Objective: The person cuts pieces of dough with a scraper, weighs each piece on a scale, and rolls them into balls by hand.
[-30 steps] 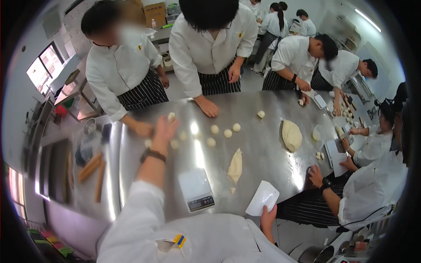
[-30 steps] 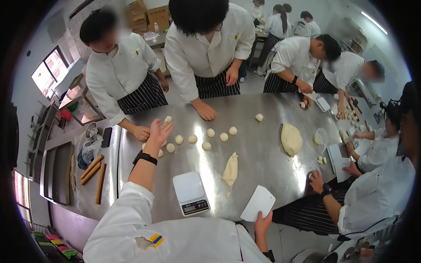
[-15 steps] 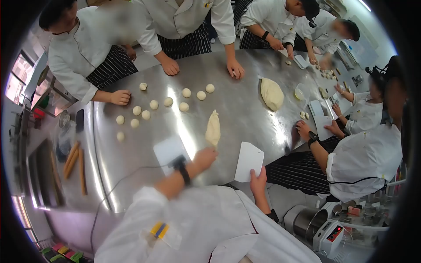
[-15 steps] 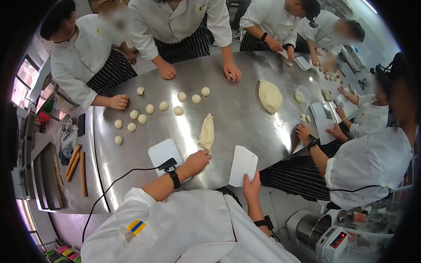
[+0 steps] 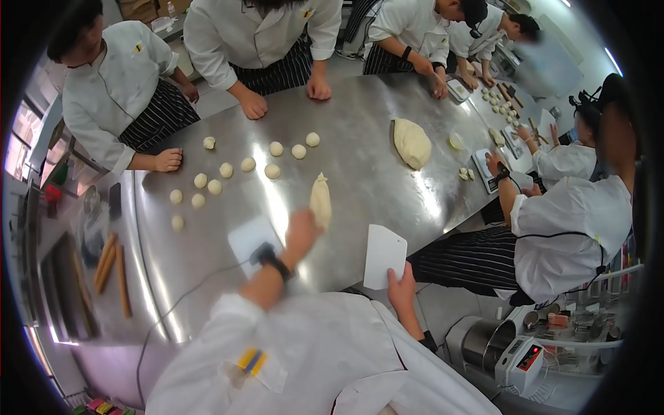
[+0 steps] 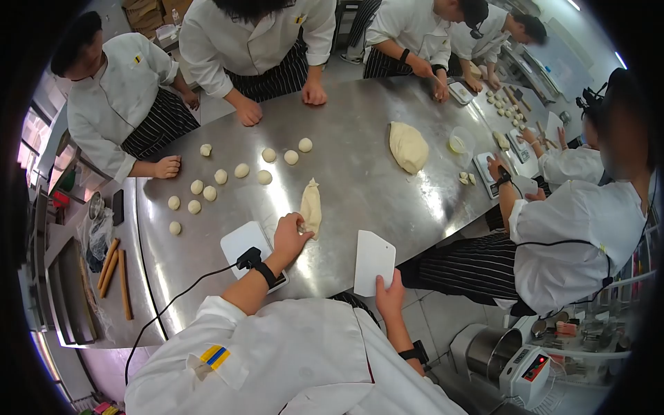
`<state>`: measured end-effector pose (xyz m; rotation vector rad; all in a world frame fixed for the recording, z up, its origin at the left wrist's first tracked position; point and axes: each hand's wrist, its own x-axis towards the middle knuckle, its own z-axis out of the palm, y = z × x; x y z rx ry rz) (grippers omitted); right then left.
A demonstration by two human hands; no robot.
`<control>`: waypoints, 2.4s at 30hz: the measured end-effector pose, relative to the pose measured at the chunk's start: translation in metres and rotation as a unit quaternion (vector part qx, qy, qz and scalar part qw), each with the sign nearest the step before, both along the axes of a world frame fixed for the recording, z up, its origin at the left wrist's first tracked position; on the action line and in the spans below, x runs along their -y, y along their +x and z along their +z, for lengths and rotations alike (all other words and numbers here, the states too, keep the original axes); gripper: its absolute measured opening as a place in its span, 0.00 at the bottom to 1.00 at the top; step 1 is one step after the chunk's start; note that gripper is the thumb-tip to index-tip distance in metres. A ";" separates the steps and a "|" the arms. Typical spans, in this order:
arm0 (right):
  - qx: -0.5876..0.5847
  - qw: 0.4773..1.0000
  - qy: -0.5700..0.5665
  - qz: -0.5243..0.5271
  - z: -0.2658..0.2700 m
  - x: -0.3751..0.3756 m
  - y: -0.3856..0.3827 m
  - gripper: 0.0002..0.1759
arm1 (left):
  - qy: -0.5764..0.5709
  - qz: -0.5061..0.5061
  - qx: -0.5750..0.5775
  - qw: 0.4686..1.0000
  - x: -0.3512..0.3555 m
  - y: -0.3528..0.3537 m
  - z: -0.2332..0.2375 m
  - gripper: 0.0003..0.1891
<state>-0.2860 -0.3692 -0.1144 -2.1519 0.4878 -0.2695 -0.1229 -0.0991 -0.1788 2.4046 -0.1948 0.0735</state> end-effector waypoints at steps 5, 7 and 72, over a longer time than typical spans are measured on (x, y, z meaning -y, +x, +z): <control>-0.018 0.983 -0.044 0.177 0.024 -0.016 0.043 0.16 | 0.026 0.074 -0.151 0.985 0.005 0.004 0.029 0.33; -0.017 0.968 -0.093 0.230 0.027 -0.026 0.069 0.16 | 0.106 0.071 -0.182 0.975 0.009 0.002 0.034 0.36; -0.016 0.966 0.248 0.078 -0.002 -0.040 0.076 0.21 | 0.254 -0.152 0.014 0.955 -0.034 -0.079 0.037 0.13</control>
